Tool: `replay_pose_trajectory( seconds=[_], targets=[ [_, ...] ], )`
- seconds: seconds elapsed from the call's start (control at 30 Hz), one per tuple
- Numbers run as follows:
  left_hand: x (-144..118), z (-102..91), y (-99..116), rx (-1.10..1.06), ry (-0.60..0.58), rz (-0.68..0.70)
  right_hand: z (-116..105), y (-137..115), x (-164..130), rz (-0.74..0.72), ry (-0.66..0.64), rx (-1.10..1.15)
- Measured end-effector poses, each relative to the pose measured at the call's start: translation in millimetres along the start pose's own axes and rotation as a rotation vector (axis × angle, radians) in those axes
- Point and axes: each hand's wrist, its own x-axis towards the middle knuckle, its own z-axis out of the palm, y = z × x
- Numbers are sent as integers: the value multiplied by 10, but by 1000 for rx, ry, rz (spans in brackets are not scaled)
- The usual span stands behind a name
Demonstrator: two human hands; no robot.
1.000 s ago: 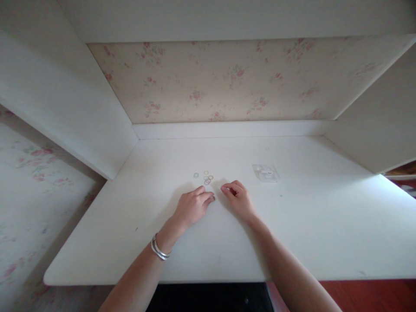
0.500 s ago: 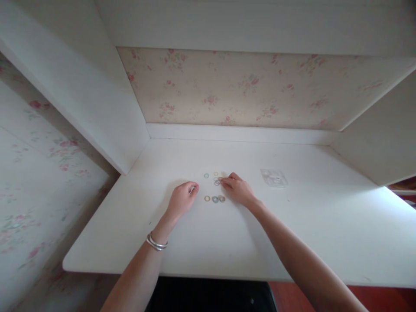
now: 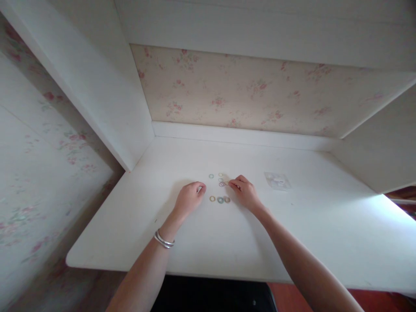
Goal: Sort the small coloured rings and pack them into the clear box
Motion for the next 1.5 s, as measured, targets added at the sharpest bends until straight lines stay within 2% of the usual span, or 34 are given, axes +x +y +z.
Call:
replay_pose_trajectory(
  seconds=[0.17, 0.33, 0.43, 0.63, 0.9, 1.03, 1.13, 1.27, 1.4, 1.5],
  targets=[
    [10, -22, -16, 44, -27, -27, -69, -182, -272, 6, 104, 56],
    [17, -17, -24, 87, -58, -7, 45, -380, -464, -105, 37, -48],
    [15, -17, -17, 107, -71, -11, 122, -488, -460, -165, -1, -156],
    [16, -39, -1, 129, -102, -65, 150, -660, -379, -192, -40, -289],
    [25, -27, -19, 138, -112, -54, 142, -746, -325, -201, -85, -303],
    [24, -24, -23, 148, -105, -41, 115, -732, -361, -184, -40, -247],
    [20, -25, -19, 160, -98, -25, 70, -639, -377, -104, 82, -122],
    [10, -4, 13, 170, -80, -4, 4, -348, -335, 136, 241, 116],
    [31, 70, 114, 197, -43, -4, -13, -14, -273, 439, 314, 317],
    [108, 143, 253, 225, -53, 11, -5, 100, -245, 524, 330, 408]
  ],
)
